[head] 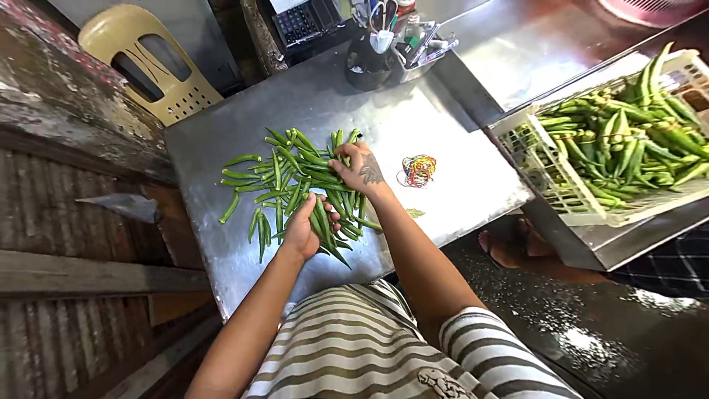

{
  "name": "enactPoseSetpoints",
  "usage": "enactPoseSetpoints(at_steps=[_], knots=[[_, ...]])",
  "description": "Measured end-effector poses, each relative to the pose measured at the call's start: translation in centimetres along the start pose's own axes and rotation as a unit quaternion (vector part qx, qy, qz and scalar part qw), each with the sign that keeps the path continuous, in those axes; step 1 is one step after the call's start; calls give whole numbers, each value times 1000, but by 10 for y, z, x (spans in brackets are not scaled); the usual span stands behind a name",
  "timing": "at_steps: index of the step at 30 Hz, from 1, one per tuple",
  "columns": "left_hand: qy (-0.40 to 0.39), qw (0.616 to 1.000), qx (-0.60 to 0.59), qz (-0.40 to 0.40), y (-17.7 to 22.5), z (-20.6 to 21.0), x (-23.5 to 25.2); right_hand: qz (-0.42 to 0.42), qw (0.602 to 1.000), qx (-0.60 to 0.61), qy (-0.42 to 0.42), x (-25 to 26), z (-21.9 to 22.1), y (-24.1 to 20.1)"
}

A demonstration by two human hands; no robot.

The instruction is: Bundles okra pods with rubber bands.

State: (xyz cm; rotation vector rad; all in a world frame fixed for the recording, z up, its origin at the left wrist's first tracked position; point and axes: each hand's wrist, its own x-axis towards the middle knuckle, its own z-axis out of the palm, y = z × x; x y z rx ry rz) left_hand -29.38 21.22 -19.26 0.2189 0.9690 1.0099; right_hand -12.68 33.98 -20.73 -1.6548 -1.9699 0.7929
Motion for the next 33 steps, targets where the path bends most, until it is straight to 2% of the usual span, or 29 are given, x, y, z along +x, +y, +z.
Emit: enactPoseSetpoints(at_steps=[2, 4, 8, 10, 12, 15, 17, 18, 20, 22, 24, 26, 29, 30, 33], knots=[[-16, 1000, -16, 1, 2, -3, -2, -38, 991, -118, -53, 12, 9, -5], [-26, 999, -21, 5, 5, -4, -4, -48, 984, -160, -64, 17, 12, -6], [-28, 999, -13, 14, 16, -12, -9, -95, 994, -34, -31, 1, -34, -13], [-21, 1000, -9, 2, 19, -17, -8, -173, 980, 36, -89, -20, -71, -13], [-32, 999, -2, -23, 18, -17, -6, -253, 945, 67, -194, -36, -102, -18], [-111, 991, 52, -44, 3, -7, 2, -308, 905, 57, -287, -47, -104, -23], [-168, 980, 78, -69, -8, 5, 4, -271, 916, 28, -295, -53, -87, -24], [-160, 979, 104, -76, -12, 14, 3, -237, 926, 26, -291, -55, -79, -23], [-97, 978, 171, -74, -17, 33, 1, -176, 949, 76, -250, -60, -71, -10], [-72, 975, 196, -75, -22, 39, -1, -120, 973, 118, -156, -71, -78, 19], [-54, 980, 175, -81, -22, 36, -4, -31, 997, 71, -23, -83, -90, 56], [-31, 982, 167, -80, -22, 33, -7, 105, 993, -13, 58, -91, -101, 91], [-13, 984, 160, -72, -27, 33, -5, 280, 950, -106, 89, -102, -97, 123], [-19, 984, 159, -71, -28, 35, -4, 288, 944, -122, 105, -105, -88, 132], [-54, 981, 169, -83, -28, 42, -8, 199, 955, -122, 183, -118, -64, 153]])
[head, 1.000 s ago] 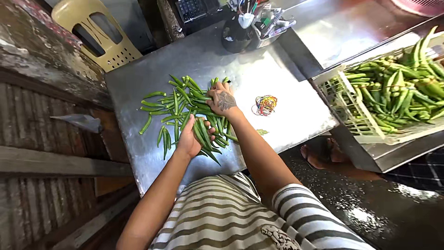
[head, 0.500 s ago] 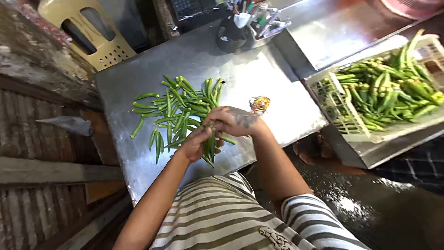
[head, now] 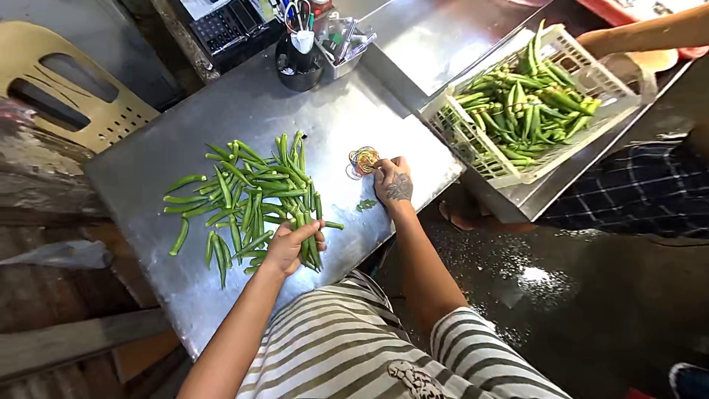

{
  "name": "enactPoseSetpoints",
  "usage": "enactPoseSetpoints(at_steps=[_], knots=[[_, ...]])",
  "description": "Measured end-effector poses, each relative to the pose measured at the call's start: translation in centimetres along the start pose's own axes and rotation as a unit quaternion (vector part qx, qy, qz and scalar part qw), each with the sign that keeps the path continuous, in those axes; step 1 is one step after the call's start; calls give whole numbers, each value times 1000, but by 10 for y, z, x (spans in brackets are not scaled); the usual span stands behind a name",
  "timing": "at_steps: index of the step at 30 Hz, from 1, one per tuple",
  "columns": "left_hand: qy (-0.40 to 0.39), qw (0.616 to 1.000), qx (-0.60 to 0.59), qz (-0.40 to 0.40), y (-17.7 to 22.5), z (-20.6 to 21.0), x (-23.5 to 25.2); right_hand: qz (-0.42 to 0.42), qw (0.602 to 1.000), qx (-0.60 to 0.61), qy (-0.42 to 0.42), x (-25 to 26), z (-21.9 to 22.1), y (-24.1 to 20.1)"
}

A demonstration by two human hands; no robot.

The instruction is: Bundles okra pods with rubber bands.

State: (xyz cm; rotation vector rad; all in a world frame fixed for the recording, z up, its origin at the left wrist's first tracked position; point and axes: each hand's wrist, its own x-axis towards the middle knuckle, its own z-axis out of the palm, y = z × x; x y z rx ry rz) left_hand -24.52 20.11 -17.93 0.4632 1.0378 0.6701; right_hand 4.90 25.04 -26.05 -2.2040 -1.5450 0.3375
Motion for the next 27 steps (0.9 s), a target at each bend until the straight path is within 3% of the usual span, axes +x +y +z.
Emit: enactPoseSetpoints(at_steps=[6, 12, 16, 19, 23, 27], knots=[[-52, 998, 20, 26, 1, -6, -6, -38, 995, 85, 44, 2, -12, 2], [-64, 993, 68, 74, -3, -13, -5, -87, 989, 98, 73, -1, -26, 0], [-45, 991, 103, 79, -2, -14, -7, -41, 975, 216, 45, 3, -29, -5], [-46, 989, 125, 67, -3, -15, -8, 12, 913, 408, -2, 3, -28, -8], [-52, 986, 144, 60, -4, -18, -7, 81, 862, 500, -15, -2, -31, -22], [-39, 987, 150, 49, -4, -18, -6, 12, 768, 640, -29, -2, -32, -23]])
